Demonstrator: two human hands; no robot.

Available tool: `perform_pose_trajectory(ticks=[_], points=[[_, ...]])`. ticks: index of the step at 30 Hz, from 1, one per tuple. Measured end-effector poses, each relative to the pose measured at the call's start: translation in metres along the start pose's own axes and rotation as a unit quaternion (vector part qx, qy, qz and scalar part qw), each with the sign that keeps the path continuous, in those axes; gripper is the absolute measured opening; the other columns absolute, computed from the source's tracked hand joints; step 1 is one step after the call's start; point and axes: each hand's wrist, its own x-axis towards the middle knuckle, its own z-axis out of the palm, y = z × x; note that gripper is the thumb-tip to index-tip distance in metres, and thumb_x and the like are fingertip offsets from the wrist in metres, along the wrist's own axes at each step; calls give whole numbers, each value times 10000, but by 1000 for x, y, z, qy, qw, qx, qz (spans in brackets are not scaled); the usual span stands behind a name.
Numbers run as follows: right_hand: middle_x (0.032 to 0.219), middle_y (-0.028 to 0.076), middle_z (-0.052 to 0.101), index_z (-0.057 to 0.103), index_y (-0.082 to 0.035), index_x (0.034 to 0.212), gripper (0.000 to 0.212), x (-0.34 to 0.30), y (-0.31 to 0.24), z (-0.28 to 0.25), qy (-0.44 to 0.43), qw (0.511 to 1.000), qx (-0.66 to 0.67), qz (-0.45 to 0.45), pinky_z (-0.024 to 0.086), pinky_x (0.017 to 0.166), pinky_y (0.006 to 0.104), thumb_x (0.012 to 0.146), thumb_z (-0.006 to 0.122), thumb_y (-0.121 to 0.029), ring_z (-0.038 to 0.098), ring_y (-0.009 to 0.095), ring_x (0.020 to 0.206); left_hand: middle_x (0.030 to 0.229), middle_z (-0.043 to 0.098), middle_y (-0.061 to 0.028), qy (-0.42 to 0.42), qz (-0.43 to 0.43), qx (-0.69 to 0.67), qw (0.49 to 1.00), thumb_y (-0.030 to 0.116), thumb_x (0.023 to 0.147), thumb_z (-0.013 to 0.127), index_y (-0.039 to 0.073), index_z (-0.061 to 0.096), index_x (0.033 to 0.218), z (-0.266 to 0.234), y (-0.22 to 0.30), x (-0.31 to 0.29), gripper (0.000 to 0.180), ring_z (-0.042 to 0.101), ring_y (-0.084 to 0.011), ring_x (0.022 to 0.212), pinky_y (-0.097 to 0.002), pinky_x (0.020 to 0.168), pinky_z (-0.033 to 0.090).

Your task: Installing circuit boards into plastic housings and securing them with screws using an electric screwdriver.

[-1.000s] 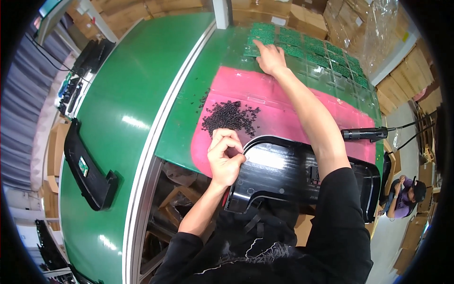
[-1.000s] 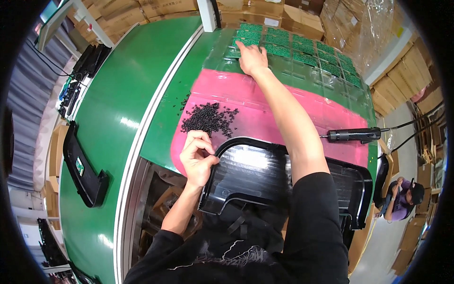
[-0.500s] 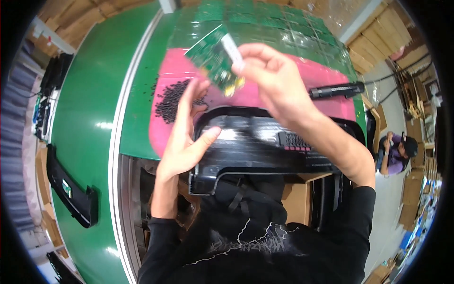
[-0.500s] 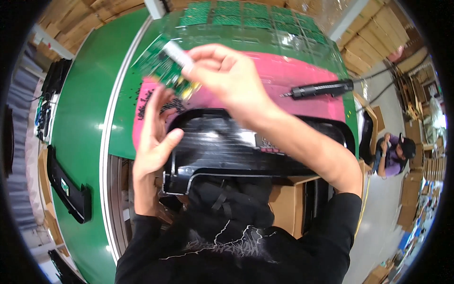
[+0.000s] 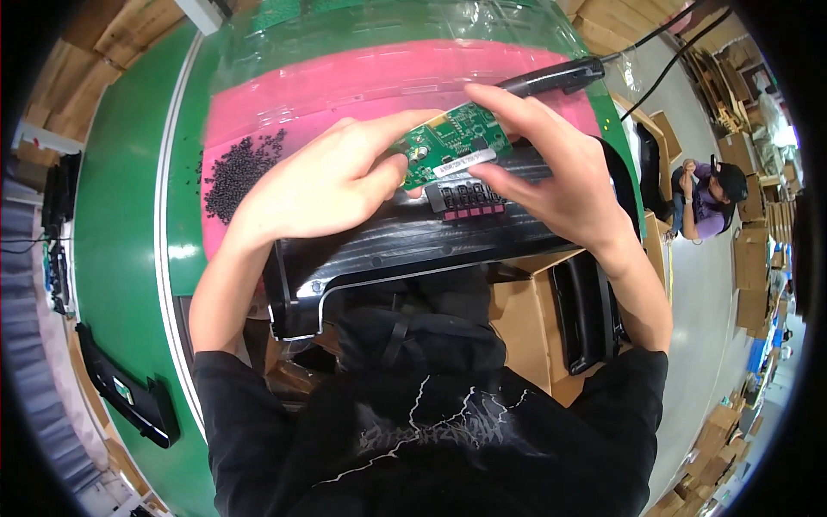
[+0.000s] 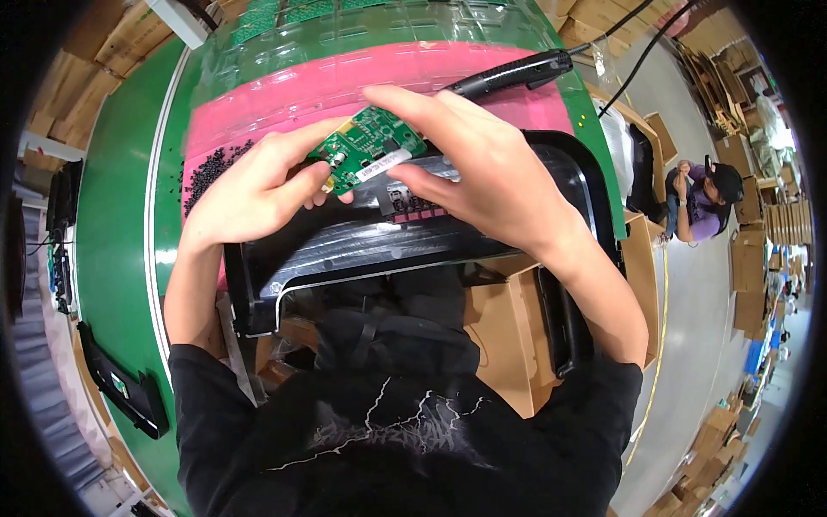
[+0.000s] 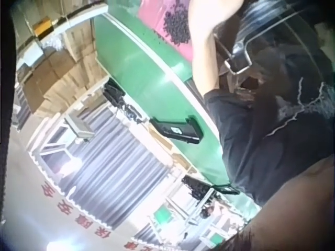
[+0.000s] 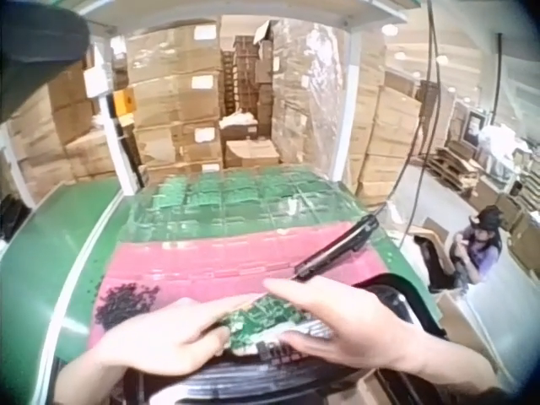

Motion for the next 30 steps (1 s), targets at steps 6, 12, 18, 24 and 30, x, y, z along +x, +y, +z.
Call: perform_pose_trajectory(ticks=[6,12,18,24,30], points=[[967,123,674,525,-43,1247,585,-37,19,5,79,991,53,96,519,760,265,711,758,-57,664,176,874,907,618,-89,92,32,-211,973,-32,811,618,12,464,1299,15,-17,10,513,584,-105,771,-250,686,517],[1029,107,634,601,-6,1119,515,-56,24,24,-3,964,115,240,456,859,298,648,794,-82,602,188,948,894,630,-78,70,12,-27,997,-1,669,745,-18,583,1135,33,-40,9,493,594,-104,775,-245,610,542],[1159,110,570,621,-27,1062,483,-64,37,46,-55,976,68,201,408,953,368,623,801,-118,529,270,1101,768,570,-80,13,34,84,996,150,644,768,-5,579,1038,40,-66,8,463,524,-182,630,-299,585,450],[1158,104,559,626,-31,1071,491,-59,39,57,-61,974,54,213,410,945,370,622,798,-131,513,276,1091,751,536,-79,21,35,91,995,146,649,761,-11,577,1024,39,-79,8,446,514,-197,629,-312,576,437],[1157,101,556,624,-23,1089,508,-57,39,61,-64,973,43,216,414,940,370,623,793,-130,514,274,1088,749,521,-77,19,39,102,994,152,660,756,-5,576,1032,37,-83,8,442,510,-207,628,-321,575,435]])
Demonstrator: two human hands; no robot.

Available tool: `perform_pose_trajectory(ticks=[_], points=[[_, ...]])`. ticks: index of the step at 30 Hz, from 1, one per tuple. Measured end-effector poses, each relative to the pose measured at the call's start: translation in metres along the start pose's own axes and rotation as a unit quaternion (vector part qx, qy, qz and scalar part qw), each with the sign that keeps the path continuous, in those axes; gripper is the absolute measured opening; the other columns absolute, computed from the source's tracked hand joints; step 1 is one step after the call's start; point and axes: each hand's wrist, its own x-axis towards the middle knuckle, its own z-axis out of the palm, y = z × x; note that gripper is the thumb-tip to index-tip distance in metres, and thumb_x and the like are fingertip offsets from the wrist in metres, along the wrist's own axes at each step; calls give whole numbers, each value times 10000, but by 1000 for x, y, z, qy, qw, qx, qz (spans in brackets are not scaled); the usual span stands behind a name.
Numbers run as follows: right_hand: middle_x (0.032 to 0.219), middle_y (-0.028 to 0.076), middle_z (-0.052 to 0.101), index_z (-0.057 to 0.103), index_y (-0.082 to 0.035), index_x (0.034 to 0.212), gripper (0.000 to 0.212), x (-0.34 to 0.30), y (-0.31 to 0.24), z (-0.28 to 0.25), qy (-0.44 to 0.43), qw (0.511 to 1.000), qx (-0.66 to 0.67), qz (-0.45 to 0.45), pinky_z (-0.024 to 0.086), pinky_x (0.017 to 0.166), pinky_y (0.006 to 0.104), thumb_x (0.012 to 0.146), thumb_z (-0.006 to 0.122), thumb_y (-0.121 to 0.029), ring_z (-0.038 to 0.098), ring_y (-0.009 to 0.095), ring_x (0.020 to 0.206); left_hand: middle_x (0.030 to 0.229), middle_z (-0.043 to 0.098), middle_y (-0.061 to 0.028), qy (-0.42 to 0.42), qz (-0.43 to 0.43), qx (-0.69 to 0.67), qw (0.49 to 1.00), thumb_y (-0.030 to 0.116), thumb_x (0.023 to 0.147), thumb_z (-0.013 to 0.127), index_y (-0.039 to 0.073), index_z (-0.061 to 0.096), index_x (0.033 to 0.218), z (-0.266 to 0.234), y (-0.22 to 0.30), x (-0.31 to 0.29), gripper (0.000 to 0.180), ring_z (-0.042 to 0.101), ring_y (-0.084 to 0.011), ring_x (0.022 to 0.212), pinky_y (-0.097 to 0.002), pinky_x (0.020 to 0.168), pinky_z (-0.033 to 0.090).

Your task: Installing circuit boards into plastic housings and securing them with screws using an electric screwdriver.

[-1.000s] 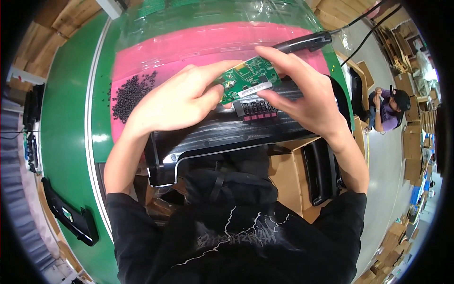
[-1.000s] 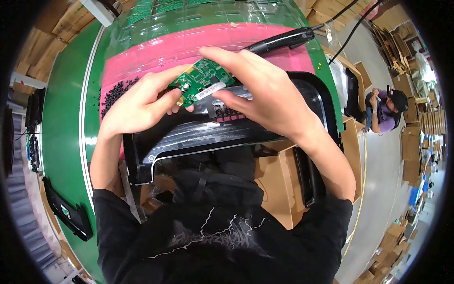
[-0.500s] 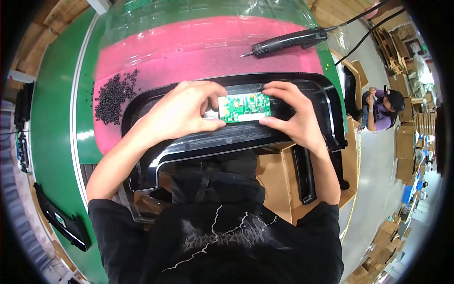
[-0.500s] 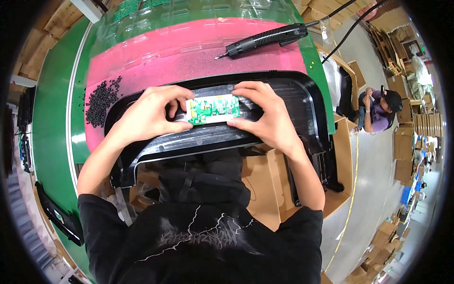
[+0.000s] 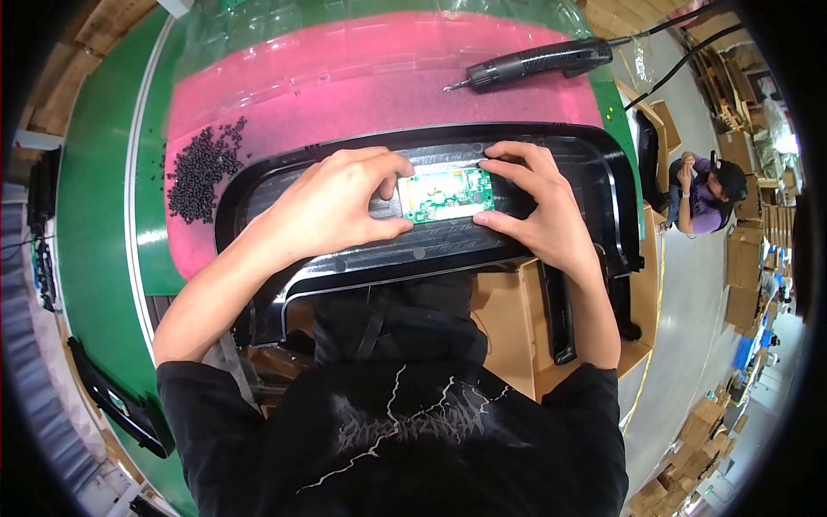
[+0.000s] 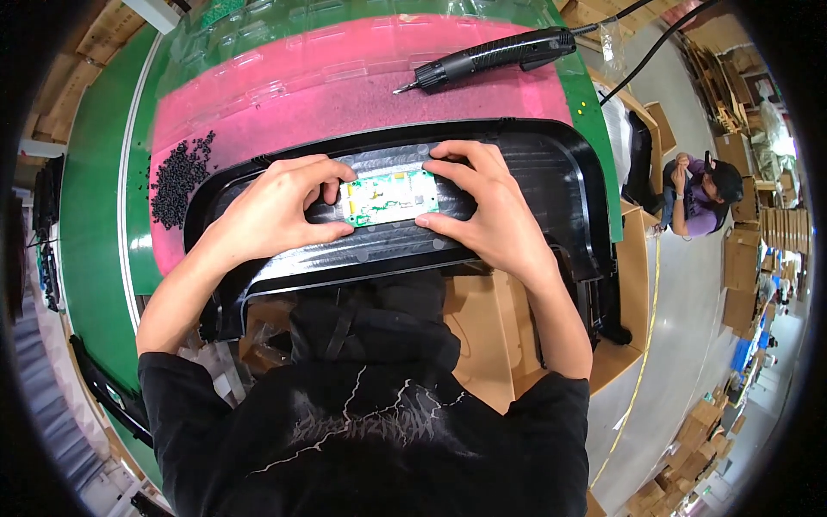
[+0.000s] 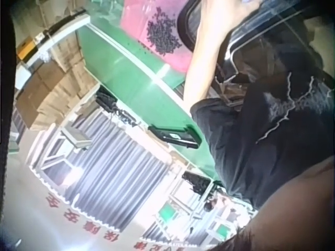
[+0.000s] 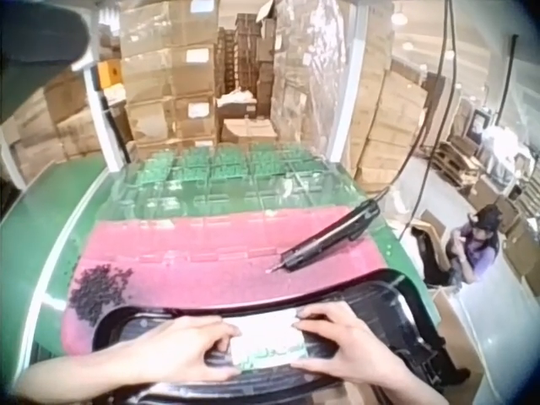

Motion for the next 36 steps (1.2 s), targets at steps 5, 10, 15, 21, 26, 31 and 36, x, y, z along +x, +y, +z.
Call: perform_pose_trajectory(ticks=[5,10,15,21,26,31,36], points=[[1160,99,555,621,-16,1093,512,2,-1,4,-3,1000,-7,4,415,941,372,624,790,-132,512,276,1087,753,518,-78,-11,-9,8,1000,157,662,758,4,573,1039,-2,-3,-1,447,516,-214,639,-333,588,439],[1153,104,540,612,6,1088,489,8,-7,5,-15,1000,5,12,397,959,360,652,780,-137,483,281,1108,758,518,-77,-6,-12,8,1000,170,670,754,3,572,1046,-5,-7,-4,449,531,-230,664,-344,609,448],[1193,125,521,494,-27,1257,709,15,-10,2,-29,998,45,21,348,1005,373,625,801,-128,459,281,1148,791,613,-122,22,-10,26,999,219,732,737,-7,555,1142,-33,-3,-6,502,598,-245,664,-343,602,471],[1120,-6,463,471,-69,1307,656,29,-16,-42,135,962,167,167,371,759,196,710,728,-158,431,53,812,772,652,-141,272,-82,140,949,87,812,646,-16,645,946,-95,-39,-51,169,636,-217,678,-302,644,500],[1034,39,574,473,24,1248,491,66,88,-78,286,858,345,251,424,816,266,846,661,-184,549,114,916,1041,574,-161,123,-255,288,915,73,696,709,30,552,1145,-94,-84,-113,478,531,-324,1046,-387,890,442],[997,54,612,592,-49,1032,235,134,90,-68,174,754,518,364,453,895,366,863,641,-204,567,200,961,947,591,-162,236,-210,249,916,15,719,659,23,620,1024,-79,-101,-115,308,576,-351,931,-407,801,467],[887,63,604,547,-38,1038,267,185,55,-8,319,808,493,43,467,787,329,856,646,-207,584,200,855,870,620,-164,271,-185,236,915,-8,720,639,-2,655,900,-81,-110,-106,180,602,-355,851,-412,755,476]])
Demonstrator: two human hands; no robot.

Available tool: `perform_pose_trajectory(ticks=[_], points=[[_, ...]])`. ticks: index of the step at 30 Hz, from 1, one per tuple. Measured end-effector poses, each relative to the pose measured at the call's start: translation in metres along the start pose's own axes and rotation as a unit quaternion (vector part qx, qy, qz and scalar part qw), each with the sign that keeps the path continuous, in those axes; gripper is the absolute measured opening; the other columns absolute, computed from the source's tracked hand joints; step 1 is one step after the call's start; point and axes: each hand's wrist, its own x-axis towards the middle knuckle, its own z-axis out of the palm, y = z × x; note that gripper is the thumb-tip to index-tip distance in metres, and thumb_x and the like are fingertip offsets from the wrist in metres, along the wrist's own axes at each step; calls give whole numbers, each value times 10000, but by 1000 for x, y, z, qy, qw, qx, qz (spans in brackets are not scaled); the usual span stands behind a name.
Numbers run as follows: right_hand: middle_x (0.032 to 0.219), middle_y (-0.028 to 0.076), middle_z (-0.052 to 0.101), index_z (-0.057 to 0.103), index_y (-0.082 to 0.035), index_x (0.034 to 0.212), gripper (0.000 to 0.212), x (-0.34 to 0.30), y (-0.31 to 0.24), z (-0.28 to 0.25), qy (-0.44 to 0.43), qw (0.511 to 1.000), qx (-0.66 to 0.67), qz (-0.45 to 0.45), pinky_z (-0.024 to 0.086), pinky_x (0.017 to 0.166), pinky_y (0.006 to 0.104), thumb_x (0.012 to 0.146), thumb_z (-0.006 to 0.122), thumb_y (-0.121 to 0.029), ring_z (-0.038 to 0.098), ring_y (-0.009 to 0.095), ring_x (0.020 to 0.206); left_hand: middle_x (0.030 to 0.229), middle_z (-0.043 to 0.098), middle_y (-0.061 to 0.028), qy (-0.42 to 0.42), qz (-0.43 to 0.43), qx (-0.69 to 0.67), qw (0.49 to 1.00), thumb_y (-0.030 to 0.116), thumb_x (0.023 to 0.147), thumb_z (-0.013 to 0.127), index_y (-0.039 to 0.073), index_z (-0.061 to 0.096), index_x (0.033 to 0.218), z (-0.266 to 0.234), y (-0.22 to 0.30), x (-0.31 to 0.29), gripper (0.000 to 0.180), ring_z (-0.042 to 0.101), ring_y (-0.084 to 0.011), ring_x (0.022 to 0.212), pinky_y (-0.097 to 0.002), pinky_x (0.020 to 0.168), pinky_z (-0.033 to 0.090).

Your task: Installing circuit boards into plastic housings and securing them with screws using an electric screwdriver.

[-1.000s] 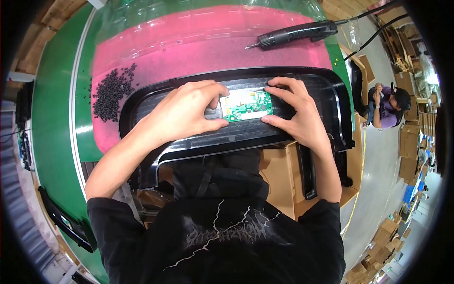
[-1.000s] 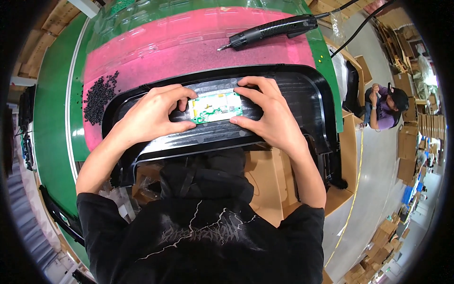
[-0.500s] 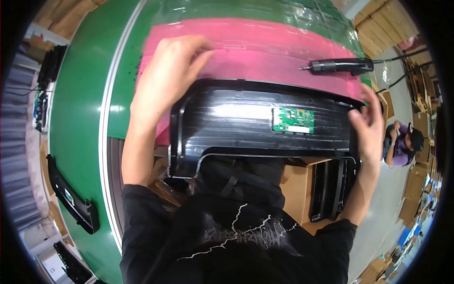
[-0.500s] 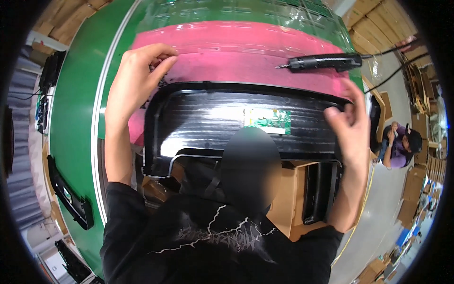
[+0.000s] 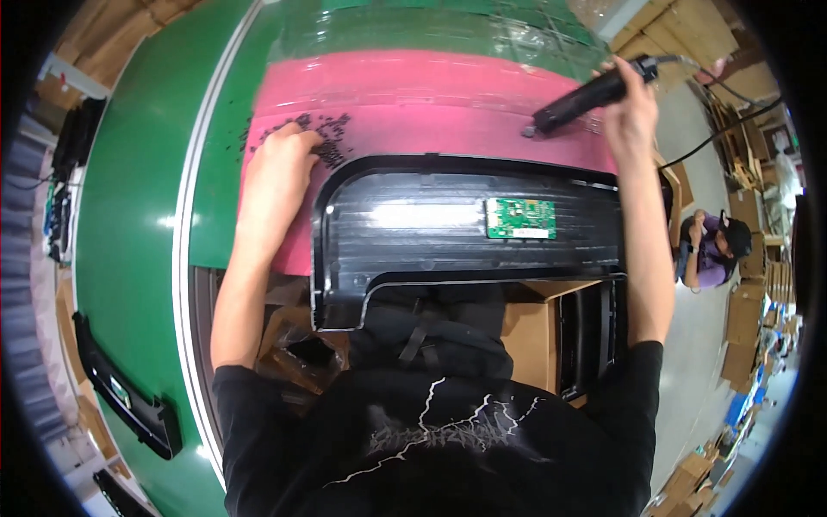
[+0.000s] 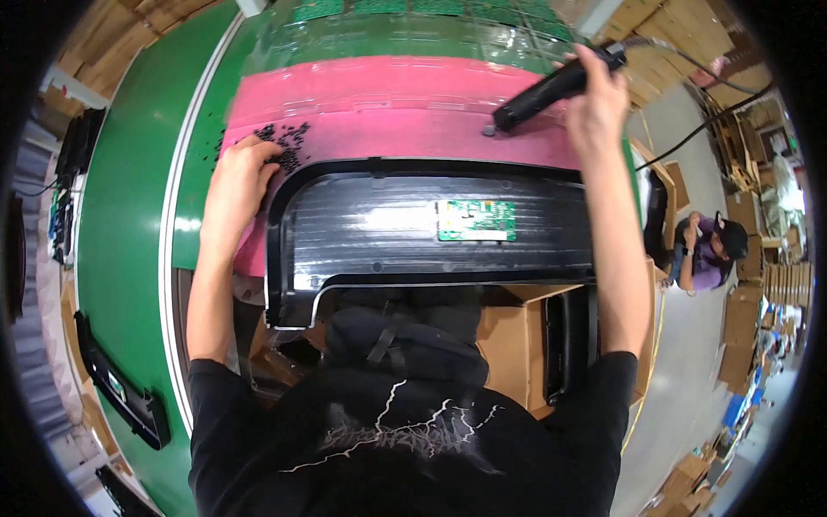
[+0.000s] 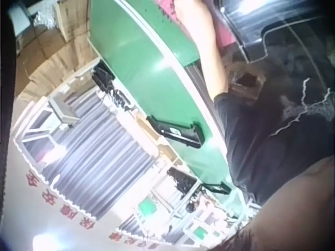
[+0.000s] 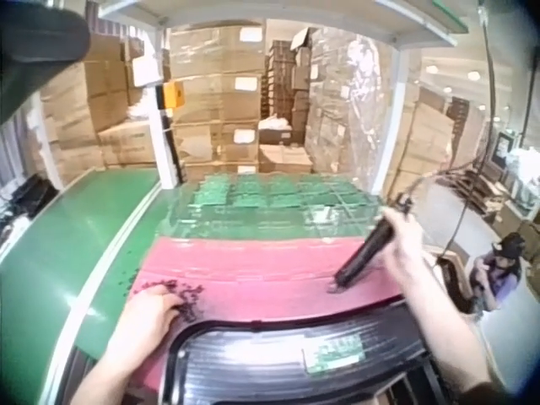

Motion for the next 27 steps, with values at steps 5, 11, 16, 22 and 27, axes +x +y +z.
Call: perform_pose_trajectory(ticks=[5,11,16,22,27], points=[[848,79,581,529,-48,1041,272,-25,0,34,-54,985,101,128,455,766,334,880,585,-260,565,224,792,814,635,-194,-10,-5,-18,1000,-20,731,615,-25,653,868,2,-3,7,142,619,-362,800,-416,731,487],[816,62,537,486,-92,939,205,-65,-38,60,43,971,202,122,443,763,355,882,570,-270,528,217,783,816,663,-166,-30,-16,-191,981,4,741,659,-30,674,868,-9,38,27,132,662,-262,730,-326,681,518],[874,82,540,479,-35,969,239,-97,-53,77,52,952,255,159,407,877,437,907,529,-260,517,236,869,824,682,-88,-18,142,-326,934,11,724,715,-2,695,857,-13,111,43,135,664,-179,764,-264,689,526],[889,64,478,463,-23,1001,277,-117,-79,75,-77,920,357,143,352,929,424,877,507,-267,478,206,861,809,658,-82,6,206,-373,905,-25,711,712,2,677,872,1,128,50,167,650,-184,745,-275,680,520],[699,-24,426,487,-41,1032,405,-117,-90,78,-113,935,334,28,358,705,303,848,536,-398,402,103,631,805,657,-81,-18,180,-445,877,-36,764,664,-26,659,853,3,134,53,90,642,-150,748,-255,666,507]])
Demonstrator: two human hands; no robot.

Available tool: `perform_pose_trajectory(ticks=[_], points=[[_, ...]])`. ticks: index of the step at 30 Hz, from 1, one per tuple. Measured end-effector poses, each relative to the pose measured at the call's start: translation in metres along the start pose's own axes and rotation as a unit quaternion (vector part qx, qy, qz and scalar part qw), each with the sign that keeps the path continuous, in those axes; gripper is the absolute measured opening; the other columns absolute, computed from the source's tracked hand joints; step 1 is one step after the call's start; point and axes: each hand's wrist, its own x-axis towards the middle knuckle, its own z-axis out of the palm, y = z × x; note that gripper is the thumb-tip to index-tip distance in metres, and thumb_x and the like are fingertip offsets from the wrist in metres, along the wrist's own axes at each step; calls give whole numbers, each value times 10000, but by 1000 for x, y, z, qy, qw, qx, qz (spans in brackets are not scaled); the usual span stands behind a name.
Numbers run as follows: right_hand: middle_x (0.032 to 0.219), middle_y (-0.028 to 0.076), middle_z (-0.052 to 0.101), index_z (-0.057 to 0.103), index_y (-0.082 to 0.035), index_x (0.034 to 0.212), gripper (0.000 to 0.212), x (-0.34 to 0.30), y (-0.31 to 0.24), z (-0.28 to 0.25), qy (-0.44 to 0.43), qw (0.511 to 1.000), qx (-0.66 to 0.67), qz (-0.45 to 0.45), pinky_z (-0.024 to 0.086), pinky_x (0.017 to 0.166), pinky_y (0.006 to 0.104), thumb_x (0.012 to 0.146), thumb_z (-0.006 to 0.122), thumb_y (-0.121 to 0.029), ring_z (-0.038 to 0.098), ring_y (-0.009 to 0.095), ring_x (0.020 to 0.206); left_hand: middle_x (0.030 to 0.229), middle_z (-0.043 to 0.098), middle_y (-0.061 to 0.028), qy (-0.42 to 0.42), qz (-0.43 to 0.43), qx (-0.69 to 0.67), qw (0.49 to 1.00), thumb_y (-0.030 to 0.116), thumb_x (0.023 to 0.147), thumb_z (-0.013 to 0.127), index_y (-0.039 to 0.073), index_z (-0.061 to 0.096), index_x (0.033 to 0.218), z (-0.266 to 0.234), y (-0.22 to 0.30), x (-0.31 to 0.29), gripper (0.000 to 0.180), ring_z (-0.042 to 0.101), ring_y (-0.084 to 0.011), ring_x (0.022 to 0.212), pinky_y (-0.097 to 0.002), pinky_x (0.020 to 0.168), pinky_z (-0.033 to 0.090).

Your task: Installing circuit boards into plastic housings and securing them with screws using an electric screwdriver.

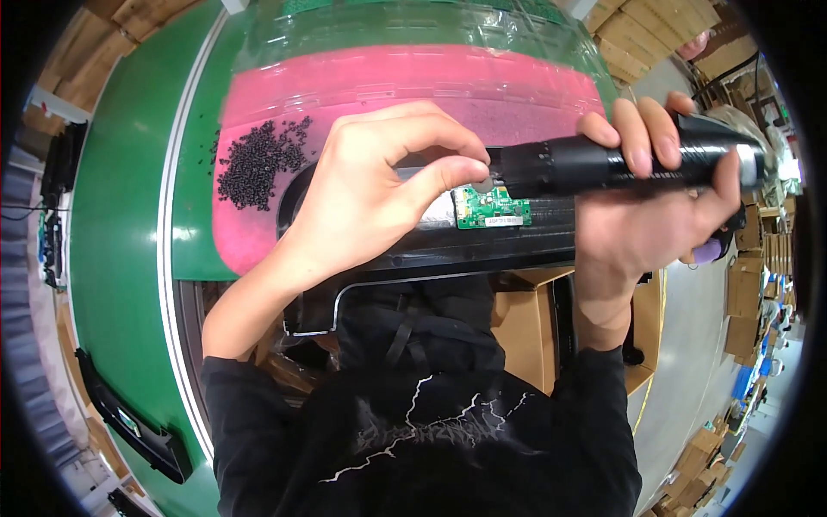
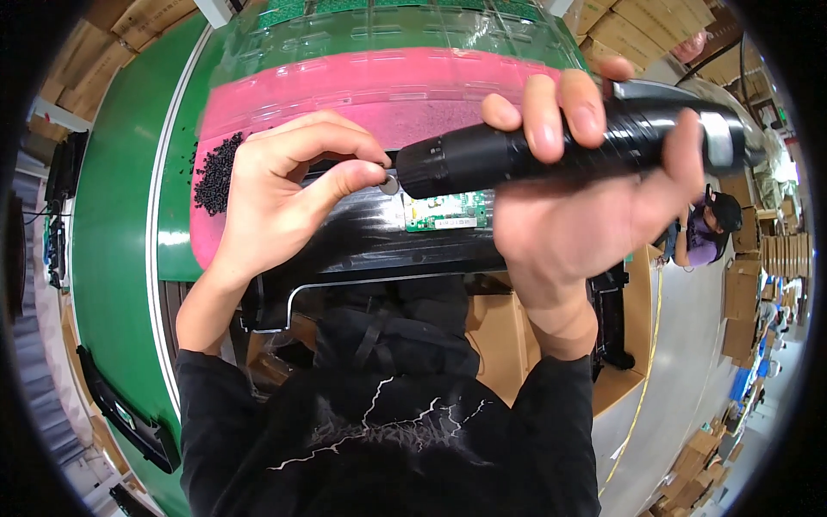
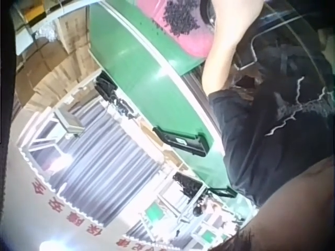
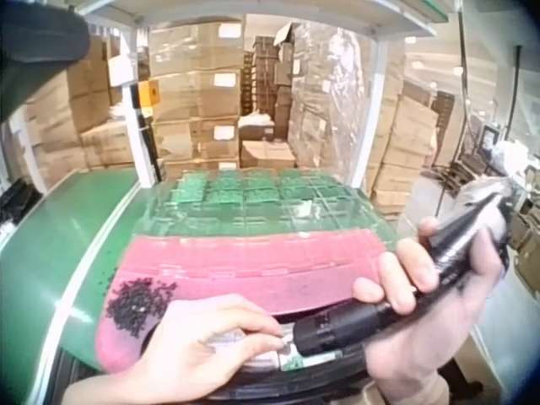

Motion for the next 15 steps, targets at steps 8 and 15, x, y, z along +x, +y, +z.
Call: perform_pose_trajectory(ticks=[8,15], points=[[626,-59,426,478,-78,981,436,-4,-18,-1,-51,995,-45,-73,367,601,250,780,590,-448,401,54,517,805,653,-105,-77,-15,53,995,-25,766,650,-32,631,837,2,-5,4,74,648,-209,736,-282,660,503],[646,-54,431,474,-89,986,433,-2,-16,-5,-44,993,-76,-76,368,606,262,779,590,-451,405,66,528,807,612,-108,-84,80,130,985,-61,699,673,-12,612,854,12,-9,15,174,620,-255,727,-333,632,493]])
